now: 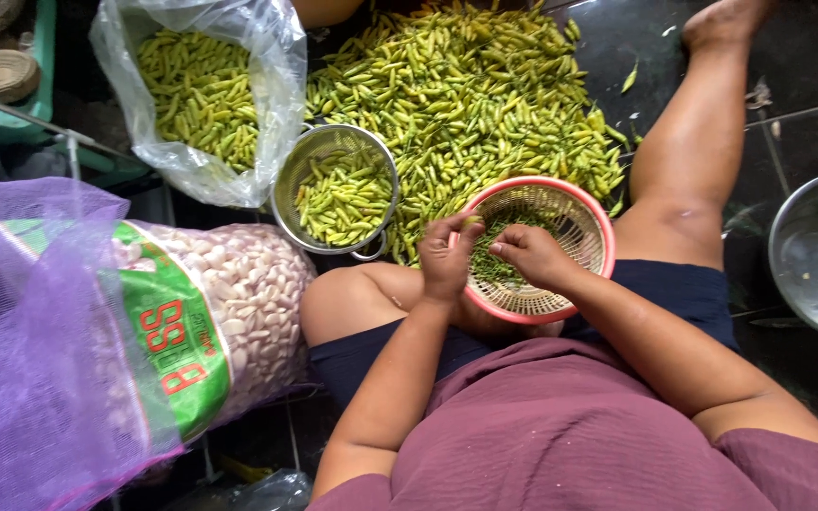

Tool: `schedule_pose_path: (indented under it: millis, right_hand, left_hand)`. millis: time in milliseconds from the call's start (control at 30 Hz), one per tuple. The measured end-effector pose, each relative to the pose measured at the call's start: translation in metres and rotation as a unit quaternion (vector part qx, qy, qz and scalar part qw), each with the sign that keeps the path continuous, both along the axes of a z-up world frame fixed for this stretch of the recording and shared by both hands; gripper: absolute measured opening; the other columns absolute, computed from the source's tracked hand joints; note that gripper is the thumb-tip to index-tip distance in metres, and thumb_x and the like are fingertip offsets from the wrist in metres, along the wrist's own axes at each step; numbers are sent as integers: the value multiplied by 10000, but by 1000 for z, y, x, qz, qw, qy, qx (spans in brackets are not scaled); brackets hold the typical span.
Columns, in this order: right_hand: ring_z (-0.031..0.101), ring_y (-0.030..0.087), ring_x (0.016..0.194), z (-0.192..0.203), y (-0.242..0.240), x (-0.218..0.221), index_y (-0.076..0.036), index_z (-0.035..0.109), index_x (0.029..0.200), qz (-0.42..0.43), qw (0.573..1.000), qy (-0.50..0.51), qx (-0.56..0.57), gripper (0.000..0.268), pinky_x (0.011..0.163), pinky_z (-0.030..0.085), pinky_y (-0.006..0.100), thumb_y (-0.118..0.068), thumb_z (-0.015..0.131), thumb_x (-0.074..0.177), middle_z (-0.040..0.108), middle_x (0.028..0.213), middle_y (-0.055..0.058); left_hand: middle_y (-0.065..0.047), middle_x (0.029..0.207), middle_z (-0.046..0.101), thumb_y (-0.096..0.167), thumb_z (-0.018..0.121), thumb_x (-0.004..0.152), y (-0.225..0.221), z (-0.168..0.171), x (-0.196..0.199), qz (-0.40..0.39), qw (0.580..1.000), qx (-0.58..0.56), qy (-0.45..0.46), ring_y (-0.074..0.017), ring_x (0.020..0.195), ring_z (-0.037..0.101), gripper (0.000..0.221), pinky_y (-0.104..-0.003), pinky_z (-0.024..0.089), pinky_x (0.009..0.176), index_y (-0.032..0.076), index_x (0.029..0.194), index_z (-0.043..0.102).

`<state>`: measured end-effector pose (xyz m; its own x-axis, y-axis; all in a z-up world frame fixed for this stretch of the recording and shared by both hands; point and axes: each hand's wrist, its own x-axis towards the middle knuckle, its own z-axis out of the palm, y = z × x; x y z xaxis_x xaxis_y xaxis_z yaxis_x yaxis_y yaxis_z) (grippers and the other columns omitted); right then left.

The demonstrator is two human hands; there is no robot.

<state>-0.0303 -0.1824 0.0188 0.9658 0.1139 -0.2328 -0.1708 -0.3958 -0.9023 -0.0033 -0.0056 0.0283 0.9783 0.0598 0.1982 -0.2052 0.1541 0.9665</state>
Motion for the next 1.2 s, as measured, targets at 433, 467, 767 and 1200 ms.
schedule_pose_path:
  millis: [433,467,767,1200]
  right_hand:
    - [666,434,991,-10,-76,118,-120,771,1092,61,920,-221,-318,160,804,564,507,-136,729,938,646,1055,176]
    - [646,411,1042,-16,-76,128,-157,771,1106,76,904,-224,-356,179,822,566,501,-142,729,933,631,1094,150]
    - [642,320,1098,-39,-86,173,-235,774,986,127,831,-270,-470,116,866,562,452,-273,758,877,641,1097,47]
    - [713,399,953,41,1,98,-65,761,972,175,940,-175,-235,123,874,548,520,-177,739,925,750,900,175]
  left_hand:
    - [-179,1357,590,193,861,775,90,-22,70,331,853,402,-20,-438,1222,577,610,-561,392,1067,173,1351,659]
    - [-169,1336,596,196,876,756,88,-28,72,311,866,390,-33,-431,1233,573,617,-552,383,1082,195,1336,667]
    - [-40,1262,637,278,844,782,73,-31,64,211,912,350,27,-318,1221,605,409,-489,415,1093,272,1177,743]
    - [-39,974,716,256,940,781,21,-34,43,-37,978,14,204,-127,876,664,493,-265,568,782,118,1206,732]
